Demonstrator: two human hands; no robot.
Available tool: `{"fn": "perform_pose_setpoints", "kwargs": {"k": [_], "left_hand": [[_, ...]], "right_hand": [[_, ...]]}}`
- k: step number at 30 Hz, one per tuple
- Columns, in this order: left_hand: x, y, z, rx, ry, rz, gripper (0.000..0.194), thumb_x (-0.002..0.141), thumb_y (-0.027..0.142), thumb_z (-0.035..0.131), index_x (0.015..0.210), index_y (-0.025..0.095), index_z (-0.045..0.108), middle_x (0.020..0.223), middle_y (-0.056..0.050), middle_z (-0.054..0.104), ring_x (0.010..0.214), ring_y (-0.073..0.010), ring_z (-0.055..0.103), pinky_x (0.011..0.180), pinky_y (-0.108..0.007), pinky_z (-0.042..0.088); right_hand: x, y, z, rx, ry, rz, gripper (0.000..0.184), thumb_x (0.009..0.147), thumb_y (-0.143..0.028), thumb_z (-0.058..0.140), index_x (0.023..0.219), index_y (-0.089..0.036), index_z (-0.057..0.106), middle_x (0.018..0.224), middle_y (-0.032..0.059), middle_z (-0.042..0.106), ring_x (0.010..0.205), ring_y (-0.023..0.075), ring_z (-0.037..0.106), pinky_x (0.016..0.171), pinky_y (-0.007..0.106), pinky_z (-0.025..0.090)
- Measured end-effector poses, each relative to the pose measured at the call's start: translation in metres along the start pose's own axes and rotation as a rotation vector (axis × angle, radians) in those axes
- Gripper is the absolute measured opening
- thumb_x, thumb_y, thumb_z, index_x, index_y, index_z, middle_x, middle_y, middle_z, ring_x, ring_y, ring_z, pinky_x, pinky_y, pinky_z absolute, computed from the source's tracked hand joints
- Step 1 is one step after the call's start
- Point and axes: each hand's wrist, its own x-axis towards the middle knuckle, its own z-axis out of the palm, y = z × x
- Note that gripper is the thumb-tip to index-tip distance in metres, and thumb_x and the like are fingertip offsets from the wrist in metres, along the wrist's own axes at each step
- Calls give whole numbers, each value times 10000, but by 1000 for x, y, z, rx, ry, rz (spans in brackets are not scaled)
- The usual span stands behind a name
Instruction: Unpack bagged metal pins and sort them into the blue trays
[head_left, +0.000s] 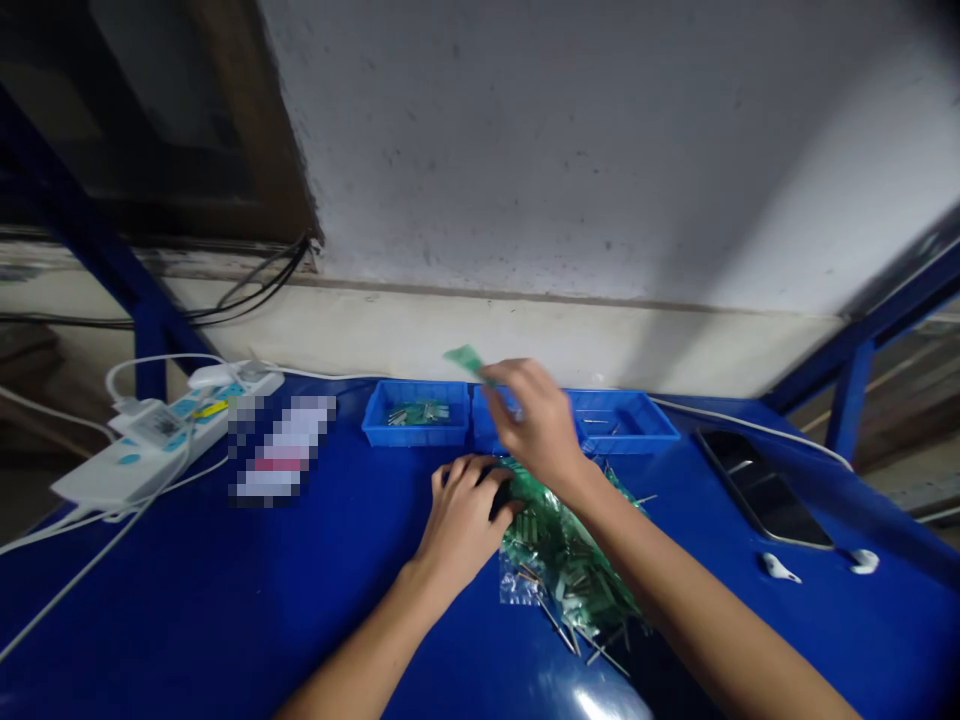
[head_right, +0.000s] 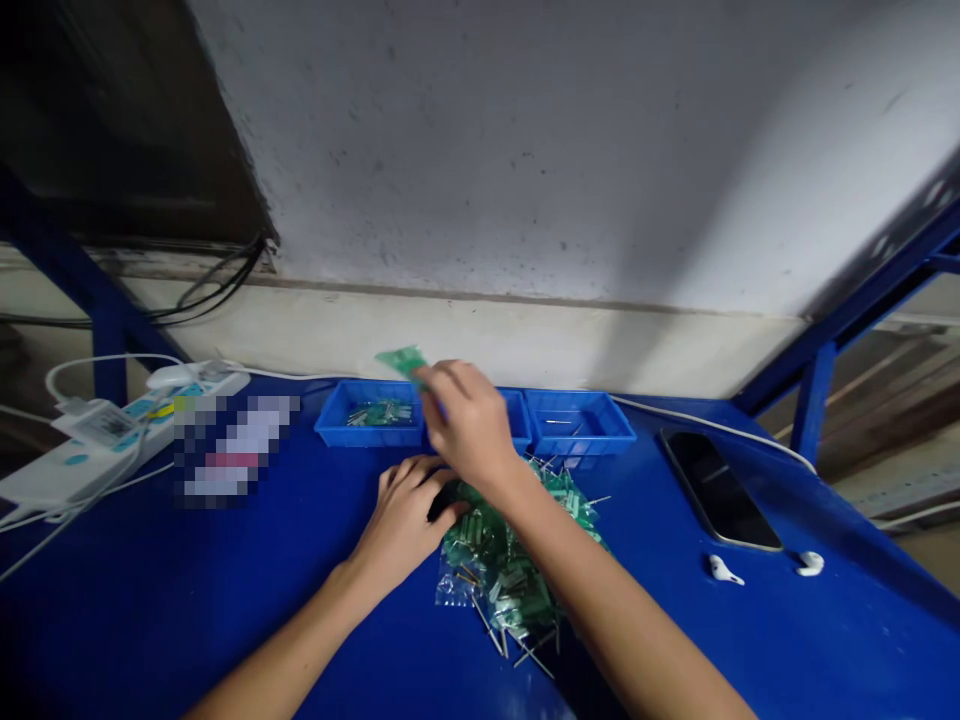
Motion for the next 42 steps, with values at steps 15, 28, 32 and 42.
{"fn": "perform_pose_setpoints", "kwargs": {"k": [15,28,32,42], "left_hand": [[7,-7,-13,-388,268,-82,166,890,183,473,958,222,620,947,-12,651,887,-150,608,771,-261,475],[3,7,-16,-784,332,-98,212,859,229,527,1059,236,600,1188,-73,556,1102,-202,524,858,-320,466],[9,5,-14,-1326,78,-518,334,851,441,518,1022,163,586,944,-83,643,853,-172,609,708,-268,473],[10,2,-17,-1646,-115,-661,299,740,337,680,971,155,625,829,-48,660,694,-124,609,632,-227,454]], "right_hand": [[-73,-4,-25,170,-219,630,328,874,-442,462,988,-193,642,578,-10,537,506,128,472,497,247,348],[-80,-1,-14,963,86,986,342,697,-342,708,997,-209,614,758,-3,586,708,129,522,663,261,414],[-83,0,-15,819,163,856,146,731,-301,680,836,-212,631,749,-7,598,689,124,528,637,257,411],[-81,-13,-23,289,-21,196,179,769,-84,516,820,-213,629,939,40,589,957,197,510,853,369,392]]}}
